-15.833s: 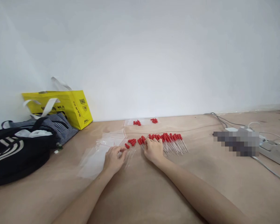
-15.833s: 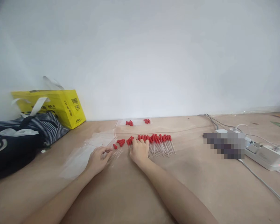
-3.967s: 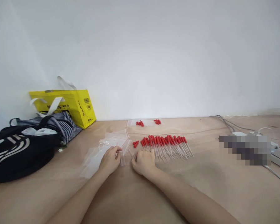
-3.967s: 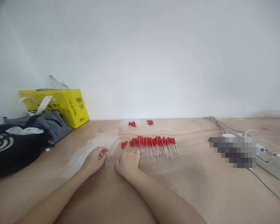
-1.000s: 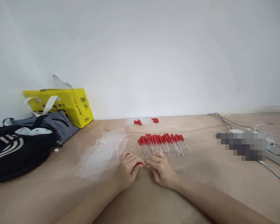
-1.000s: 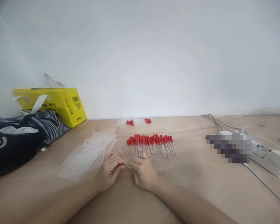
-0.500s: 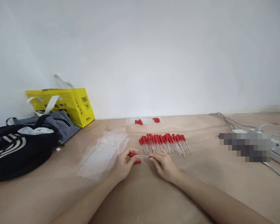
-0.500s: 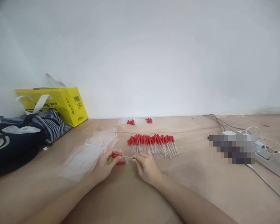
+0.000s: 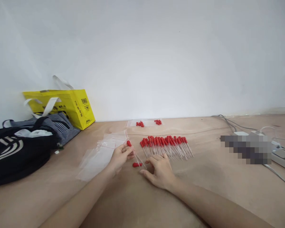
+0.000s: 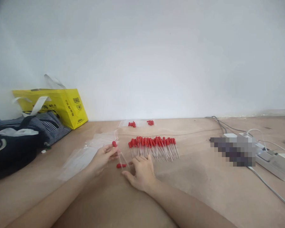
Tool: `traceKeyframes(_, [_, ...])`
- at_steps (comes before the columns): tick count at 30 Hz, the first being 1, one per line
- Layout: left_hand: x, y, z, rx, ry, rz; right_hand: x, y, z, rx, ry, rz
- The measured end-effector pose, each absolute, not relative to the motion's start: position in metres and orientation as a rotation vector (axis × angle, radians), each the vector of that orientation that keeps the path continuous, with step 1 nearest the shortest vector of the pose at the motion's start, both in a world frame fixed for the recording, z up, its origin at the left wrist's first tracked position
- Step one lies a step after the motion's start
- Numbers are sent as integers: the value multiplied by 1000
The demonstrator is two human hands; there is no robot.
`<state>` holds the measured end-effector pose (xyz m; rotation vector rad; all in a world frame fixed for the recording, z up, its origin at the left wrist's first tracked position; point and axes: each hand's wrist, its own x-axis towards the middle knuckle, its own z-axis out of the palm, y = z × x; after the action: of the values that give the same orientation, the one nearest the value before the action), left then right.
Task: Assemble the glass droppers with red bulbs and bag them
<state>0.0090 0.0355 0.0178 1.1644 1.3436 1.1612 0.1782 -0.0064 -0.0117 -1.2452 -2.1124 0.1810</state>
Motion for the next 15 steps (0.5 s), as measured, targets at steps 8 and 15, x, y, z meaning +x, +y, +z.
traceKeyframes(8, [21, 95, 4, 1307, 1605, 991, 166, -1, -12, -1472, -2118, 107])
traceKeyframes(15, [30, 109, 3, 1575, 1758, 853, 166, 0, -14, -1492, -2122, 44])
